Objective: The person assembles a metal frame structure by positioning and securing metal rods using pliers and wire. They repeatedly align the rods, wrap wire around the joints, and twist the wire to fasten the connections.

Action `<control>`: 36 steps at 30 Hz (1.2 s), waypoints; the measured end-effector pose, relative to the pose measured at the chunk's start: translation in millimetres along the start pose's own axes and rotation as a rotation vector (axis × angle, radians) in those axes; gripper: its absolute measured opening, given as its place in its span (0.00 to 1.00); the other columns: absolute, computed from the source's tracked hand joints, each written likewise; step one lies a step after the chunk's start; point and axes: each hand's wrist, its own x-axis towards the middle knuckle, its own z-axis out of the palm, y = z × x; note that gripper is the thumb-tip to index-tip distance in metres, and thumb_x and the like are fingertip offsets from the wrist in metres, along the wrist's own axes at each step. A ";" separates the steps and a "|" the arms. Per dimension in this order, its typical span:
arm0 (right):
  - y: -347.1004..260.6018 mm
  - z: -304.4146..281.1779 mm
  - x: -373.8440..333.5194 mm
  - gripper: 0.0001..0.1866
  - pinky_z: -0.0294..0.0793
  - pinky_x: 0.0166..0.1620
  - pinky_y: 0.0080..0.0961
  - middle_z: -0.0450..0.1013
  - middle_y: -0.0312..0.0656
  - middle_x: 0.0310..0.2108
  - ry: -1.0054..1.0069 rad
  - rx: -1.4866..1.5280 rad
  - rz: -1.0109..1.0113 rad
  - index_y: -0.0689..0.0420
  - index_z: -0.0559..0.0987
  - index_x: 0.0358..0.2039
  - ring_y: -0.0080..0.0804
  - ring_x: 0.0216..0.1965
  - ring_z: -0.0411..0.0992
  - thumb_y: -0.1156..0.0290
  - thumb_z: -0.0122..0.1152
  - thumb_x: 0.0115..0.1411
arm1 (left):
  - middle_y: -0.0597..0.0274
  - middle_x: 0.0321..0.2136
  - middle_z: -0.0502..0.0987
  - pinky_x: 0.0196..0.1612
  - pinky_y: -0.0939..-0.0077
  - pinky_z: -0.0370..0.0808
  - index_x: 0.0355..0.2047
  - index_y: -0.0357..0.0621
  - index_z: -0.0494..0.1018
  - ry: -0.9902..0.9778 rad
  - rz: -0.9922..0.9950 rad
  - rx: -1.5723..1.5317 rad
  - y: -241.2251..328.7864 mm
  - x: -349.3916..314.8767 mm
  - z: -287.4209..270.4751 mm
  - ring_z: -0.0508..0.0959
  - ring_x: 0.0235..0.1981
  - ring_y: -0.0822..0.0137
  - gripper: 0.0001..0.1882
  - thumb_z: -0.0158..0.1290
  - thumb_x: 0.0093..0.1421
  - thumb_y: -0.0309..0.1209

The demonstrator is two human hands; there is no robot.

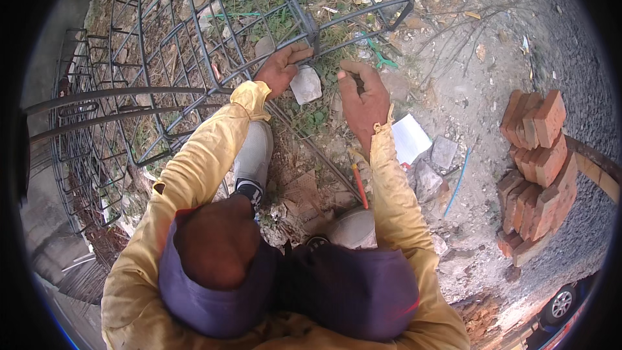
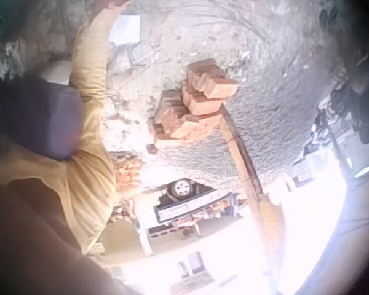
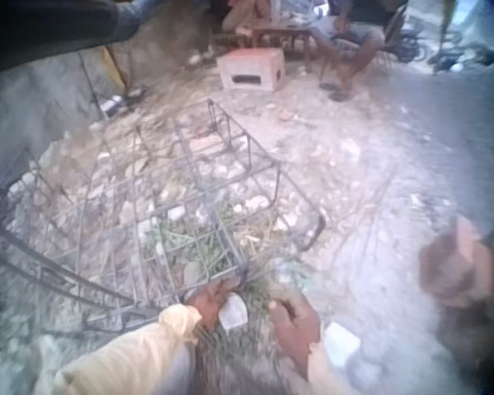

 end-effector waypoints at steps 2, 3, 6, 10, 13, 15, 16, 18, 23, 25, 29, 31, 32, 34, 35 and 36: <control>-6.6 -11.3 -31.7 0.12 0.72 0.37 0.24 0.76 0.39 0.28 -0.277 -0.056 0.119 0.62 0.78 0.42 0.24 0.31 0.73 0.67 0.59 0.63 | 0.55 0.61 0.69 0.65 0.73 0.57 0.63 0.36 0.59 0.017 -0.025 -0.060 -2.9 1.8 -2.4 0.65 0.64 0.62 0.29 0.40 0.59 0.18; -3.8 -16.1 -47.4 0.12 0.72 0.36 0.25 0.75 0.37 0.27 -0.433 -0.139 0.151 0.62 0.77 0.41 0.24 0.30 0.72 0.66 0.60 0.63 | 0.55 0.61 0.69 0.65 0.72 0.57 0.63 0.36 0.58 0.021 -0.009 -0.094 -8.1 5.9 -3.4 0.64 0.64 0.61 0.28 0.41 0.60 0.19; 50.5 -45.6 -90.5 0.18 0.74 0.41 0.44 0.75 0.53 0.32 -0.711 -0.791 0.287 0.60 0.75 0.41 0.56 0.37 0.75 0.60 0.63 0.57 | 0.55 0.51 0.76 0.54 0.72 0.70 0.58 0.37 0.65 0.140 0.062 -0.203 -26.3 22.5 -2.5 0.76 0.49 0.64 0.21 0.44 0.63 0.26; 123.0 -51.4 -158.2 0.18 0.73 0.44 0.47 0.73 0.57 0.37 -0.539 -0.888 0.211 0.58 0.74 0.43 0.61 0.41 0.73 0.61 0.61 0.58 | 0.57 0.48 0.77 0.55 0.73 0.68 0.55 0.39 0.69 0.241 -0.054 -0.200 -29.8 23.9 2.2 0.75 0.50 0.66 0.19 0.47 0.66 0.34; 129.7 -59.3 -170.4 0.17 0.72 0.46 0.49 0.70 0.60 0.41 -0.413 -0.881 0.252 0.57 0.73 0.45 0.63 0.44 0.71 0.63 0.59 0.59 | 0.67 0.42 0.76 0.46 0.76 0.69 0.53 0.43 0.73 0.044 -0.251 -0.045 -16.1 46.4 11.7 0.73 0.41 0.72 0.19 0.49 0.67 0.40; 133.8 -58.1 -171.5 0.12 0.72 0.45 0.51 0.70 0.60 0.41 -0.340 -0.775 0.234 0.57 0.73 0.42 0.64 0.43 0.71 0.67 0.56 0.60 | 0.68 0.41 0.76 0.44 0.77 0.68 0.52 0.44 0.74 0.051 -0.267 -0.086 -22.9 50.7 12.7 0.73 0.40 0.73 0.19 0.49 0.67 0.42; 120.3 -59.2 -168.5 0.10 0.72 0.42 0.50 0.70 0.60 0.39 -0.337 -0.723 0.178 0.57 0.74 0.41 0.63 0.40 0.72 0.69 0.55 0.60 | 0.69 0.41 0.76 0.43 0.77 0.68 0.51 0.44 0.74 0.074 -0.276 -0.095 -28.5 50.9 3.9 0.73 0.40 0.74 0.19 0.49 0.67 0.43; 88.8 -69.3 -164.2 0.08 0.73 0.36 0.49 0.70 0.59 0.36 -0.320 -0.632 0.077 0.58 0.74 0.39 0.61 0.35 0.73 0.72 0.54 0.59 | 0.68 0.42 0.76 0.44 0.76 0.69 0.51 0.43 0.74 0.072 -0.310 -0.155 -35.7 52.0 -0.2 0.74 0.40 0.73 0.20 0.49 0.67 0.43; -4.3 -99.3 -170.8 0.09 0.68 0.33 0.41 0.68 0.53 0.30 -0.458 -0.537 0.011 0.59 0.71 0.34 0.53 0.29 0.70 0.67 0.56 0.62 | 0.64 0.35 0.80 0.45 0.71 0.72 0.51 0.51 0.76 0.206 -0.251 0.188 -23.4 48.6 14.6 0.78 0.36 0.69 0.22 0.48 0.64 0.48; 15.7 -107.2 -176.8 0.12 0.67 0.33 0.37 0.67 0.51 0.29 -0.344 -0.432 -0.146 0.59 0.71 0.33 0.49 0.29 0.68 0.62 0.56 0.63 | 0.55 0.37 0.80 0.48 0.65 0.72 0.50 0.50 0.76 0.245 -0.187 0.269 -17.2 49.5 21.5 0.80 0.39 0.59 0.22 0.46 0.64 0.48; 2.3 -103.6 -167.5 0.21 0.67 0.39 0.40 0.69 0.49 0.33 -0.161 -0.246 -0.265 0.60 0.73 0.32 0.47 0.35 0.68 0.51 0.51 0.66 | 0.49 0.46 0.79 0.54 0.60 0.70 0.51 0.48 0.76 0.289 -0.087 0.311 -37.8 50.2 21.8 0.76 0.50 0.49 0.21 0.45 0.65 0.45; -21.3 -103.7 -155.4 0.25 0.67 0.42 0.37 0.69 0.49 0.36 -0.082 -0.199 -0.279 0.61 0.73 0.32 0.45 0.37 0.68 0.48 0.48 0.67 | 0.50 0.47 0.78 0.55 0.60 0.69 0.51 0.48 0.76 0.272 -0.056 0.303 -33.5 53.0 29.1 0.75 0.51 0.48 0.21 0.44 0.66 0.44; -42.6 -99.2 -145.4 0.27 0.66 0.44 0.35 0.69 0.49 0.37 -0.055 -0.180 -0.281 0.61 0.72 0.31 0.43 0.38 0.67 0.46 0.46 0.68 | 0.50 0.47 0.78 0.56 0.60 0.69 0.51 0.48 0.76 0.263 -0.050 0.302 -31.6 49.4 29.7 0.75 0.52 0.48 0.21 0.43 0.66 0.44; -62.1 -102.7 -125.4 0.28 0.65 0.44 0.30 0.70 0.52 0.42 -0.226 -0.162 -0.122 0.62 0.72 0.32 0.41 0.40 0.68 0.45 0.45 0.68 | 0.50 0.50 0.76 0.58 0.58 0.67 0.53 0.50 0.74 0.231 -0.062 0.361 -45.6 39.5 22.7 0.74 0.53 0.46 0.22 0.41 0.67 0.45; -61.7 -102.8 -123.4 0.27 0.66 0.45 0.30 0.70 0.52 0.42 -0.215 -0.128 -0.160 0.62 0.72 0.32 0.41 0.42 0.69 0.46 0.45 0.68 | 0.50 0.51 0.76 0.58 0.58 0.67 0.54 0.51 0.74 0.231 -0.060 0.376 -53.0 36.5 14.3 0.73 0.54 0.46 0.22 0.41 0.67 0.45; -58.8 -101.7 -124.2 0.27 0.67 0.47 0.30 0.70 0.52 0.43 -0.205 -0.090 -0.195 0.62 0.72 0.33 0.41 0.44 0.69 0.46 0.45 0.68 | 0.51 0.52 0.75 0.59 0.57 0.67 0.54 0.52 0.73 0.231 -0.060 0.392 -60.2 33.5 6.1 0.73 0.54 0.46 0.22 0.41 0.67 0.46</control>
